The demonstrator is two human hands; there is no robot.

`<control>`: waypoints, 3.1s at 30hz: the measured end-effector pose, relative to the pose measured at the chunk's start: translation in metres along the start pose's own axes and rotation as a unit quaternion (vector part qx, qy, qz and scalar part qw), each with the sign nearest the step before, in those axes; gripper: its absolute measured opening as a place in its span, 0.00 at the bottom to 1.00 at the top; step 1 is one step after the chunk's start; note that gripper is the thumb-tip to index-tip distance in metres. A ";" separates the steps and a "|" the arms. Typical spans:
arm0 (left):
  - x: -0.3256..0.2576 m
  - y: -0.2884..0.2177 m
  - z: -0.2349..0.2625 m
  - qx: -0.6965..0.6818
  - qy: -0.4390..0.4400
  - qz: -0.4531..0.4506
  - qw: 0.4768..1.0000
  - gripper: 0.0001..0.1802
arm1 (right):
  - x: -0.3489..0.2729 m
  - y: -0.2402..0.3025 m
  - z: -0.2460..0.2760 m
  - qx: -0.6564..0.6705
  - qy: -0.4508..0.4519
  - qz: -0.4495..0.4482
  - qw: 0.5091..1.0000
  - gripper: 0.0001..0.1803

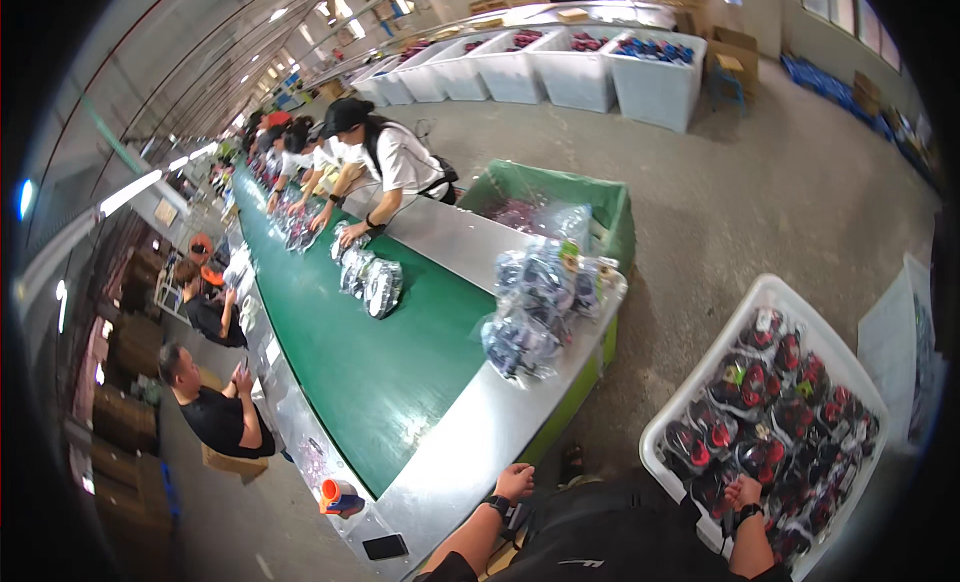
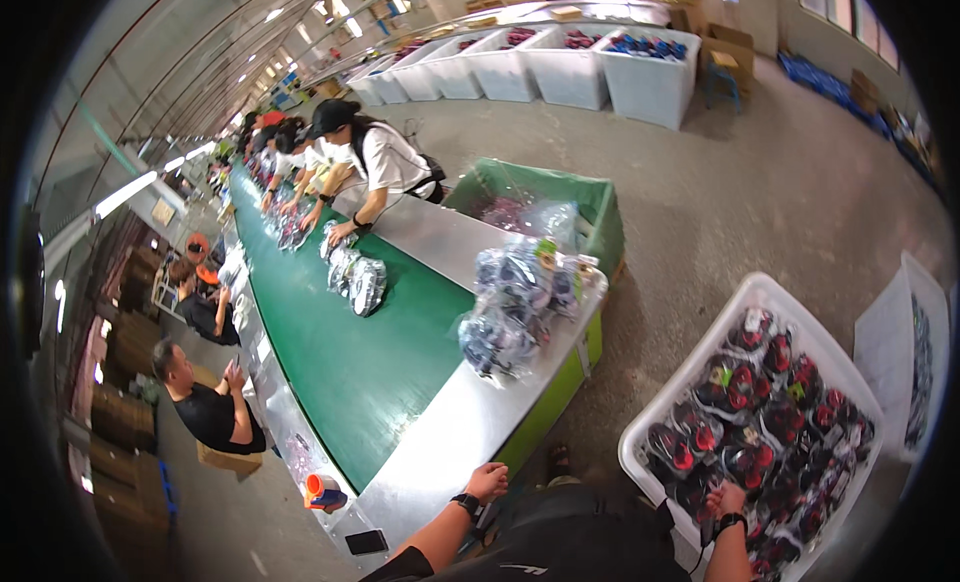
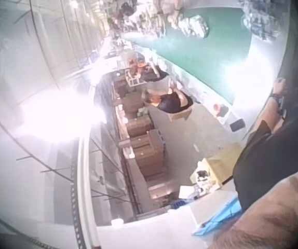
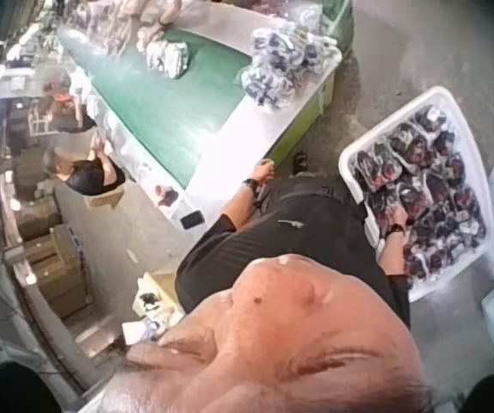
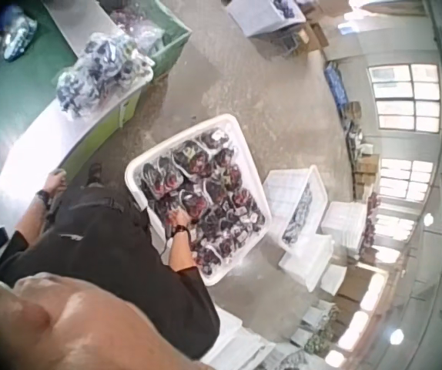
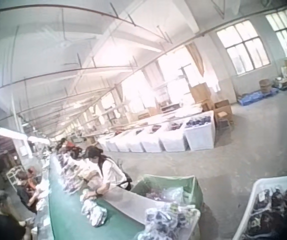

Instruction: The person picks packaged footwear from a white bin and places them onto a green conveyor belt. The person repeats this action continuously, moving items one at a time from the bin to the belt.

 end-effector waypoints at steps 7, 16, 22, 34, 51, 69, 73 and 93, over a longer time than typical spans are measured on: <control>0.035 -0.050 0.113 -0.019 -0.072 -0.055 0.996 0.19 | -0.038 0.006 -0.160 -0.129 0.087 0.021 0.988 0.14; 0.054 -0.030 0.193 -0.206 -0.117 -0.040 0.971 0.10 | -0.055 -0.004 -0.227 -0.256 0.120 0.025 0.959 0.16; 0.053 -0.023 0.200 -0.269 -0.056 -0.084 0.958 0.09 | -0.035 -0.004 -0.246 -0.307 0.083 0.006 0.948 0.14; 0.059 -0.028 0.205 -0.244 -0.004 -0.048 0.969 0.12 | -0.073 0.033 -0.371 -0.338 0.213 0.141 0.906 0.17; 0.059 -0.030 0.205 -0.264 0.055 -0.038 0.962 0.19 | -0.078 -0.031 -0.273 -0.353 0.121 0.046 0.927 0.06; 0.050 -0.036 0.204 -0.254 0.005 -0.057 0.966 0.09 | -0.060 -0.029 -0.295 -0.350 0.134 0.061 0.925 0.10; 0.056 -0.031 0.204 -0.255 0.023 -0.039 0.966 0.10 | -0.064 -0.025 -0.297 -0.358 0.148 0.075 0.919 0.10; 0.069 -0.027 0.206 -0.232 0.076 -0.046 0.969 0.22 | -0.075 -0.032 -0.294 -0.356 0.126 0.068 0.923 0.11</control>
Point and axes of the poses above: each hand's wrist, its own x-axis towards the middle knuckle, its own z-axis out of the back of the hand, y = z × x, the point moved 10 cm from there along x, towards the middle knuckle, and after that the axes turned 5 degrees about y, right-handed, at the moved point
